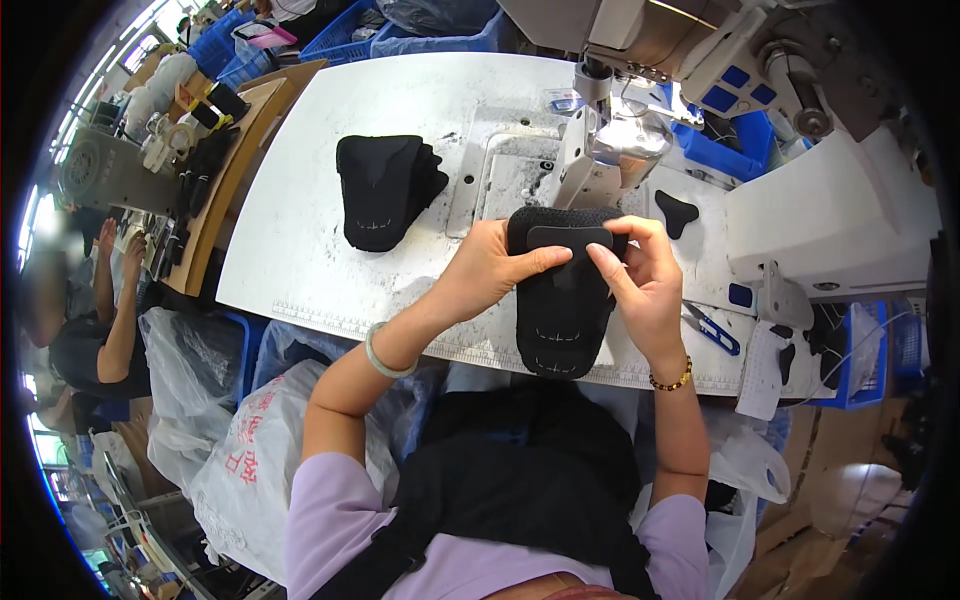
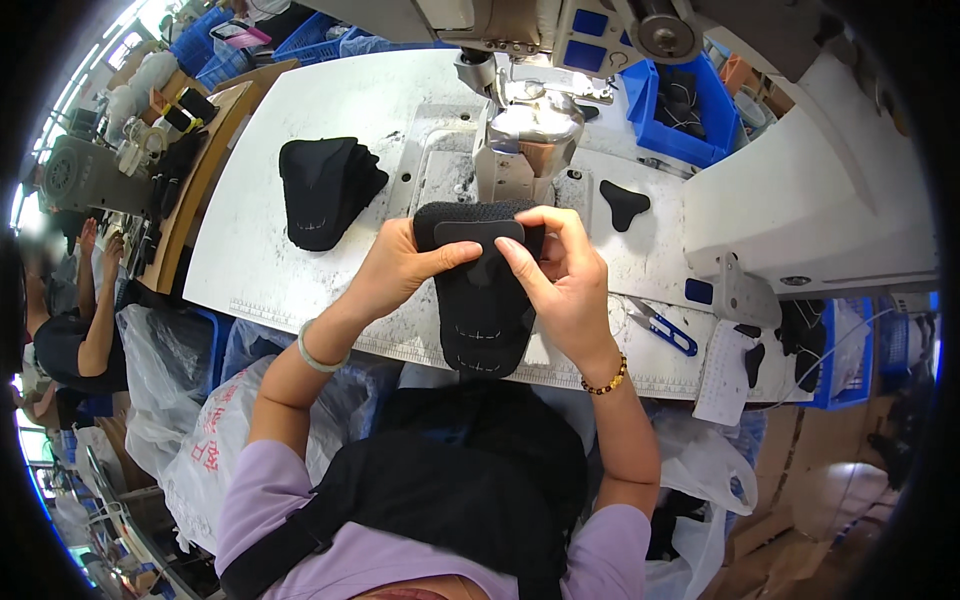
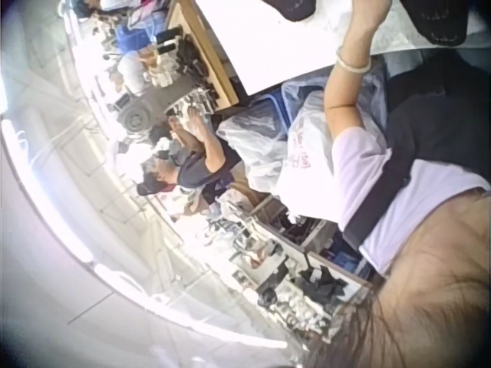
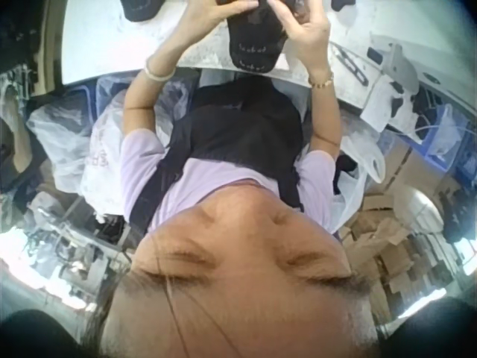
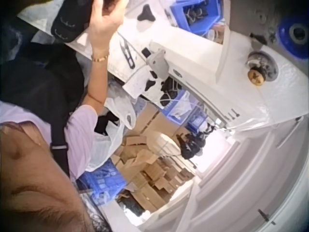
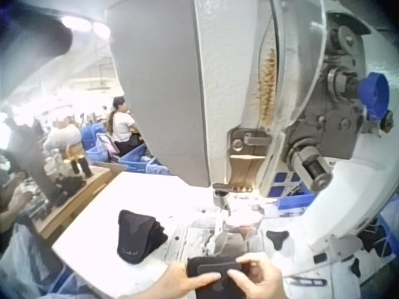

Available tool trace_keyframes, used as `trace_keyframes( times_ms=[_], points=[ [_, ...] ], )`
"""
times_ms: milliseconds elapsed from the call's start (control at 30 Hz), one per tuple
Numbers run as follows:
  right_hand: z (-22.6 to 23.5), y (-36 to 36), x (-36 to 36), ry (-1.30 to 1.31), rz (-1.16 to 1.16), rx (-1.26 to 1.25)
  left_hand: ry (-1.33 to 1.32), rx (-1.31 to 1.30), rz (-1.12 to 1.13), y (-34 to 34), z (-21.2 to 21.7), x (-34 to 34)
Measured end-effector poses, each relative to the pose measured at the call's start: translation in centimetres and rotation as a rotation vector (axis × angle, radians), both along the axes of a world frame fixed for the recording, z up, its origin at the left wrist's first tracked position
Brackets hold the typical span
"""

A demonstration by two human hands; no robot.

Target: The person uses a sewing machine to stitch black fabric parts, likely shoe components, in a factory setting. They repeatedly guide the fabric under the needle, pause to adjust alignment, and trim threads between pieces.

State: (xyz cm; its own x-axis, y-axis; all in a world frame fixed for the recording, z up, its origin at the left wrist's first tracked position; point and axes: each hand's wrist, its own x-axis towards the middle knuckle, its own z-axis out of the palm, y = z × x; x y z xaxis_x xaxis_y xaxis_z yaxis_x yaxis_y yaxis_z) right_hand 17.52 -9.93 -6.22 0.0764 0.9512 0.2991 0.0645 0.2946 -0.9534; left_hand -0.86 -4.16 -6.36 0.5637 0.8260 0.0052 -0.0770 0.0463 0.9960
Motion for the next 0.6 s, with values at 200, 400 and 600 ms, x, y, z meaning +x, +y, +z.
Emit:
trace_keyframes(
  times_ms=[200,400,600],
  points=[
    [-0.46,0.52,0.16,0.102,-0.016,0.006,0.027,0.003,-0.001,-0.08,0.31,0.24],
    [-0.33,0.60,0.04,0.132,-0.030,0.015,0.006,-0.022,-0.001,-0.05,0.54,0.39],
    [-0.79,0.80,0.11,0.222,-0.001,0.056,0.003,-0.030,-0.015,0.06,0.91,0.56]
  ],
)
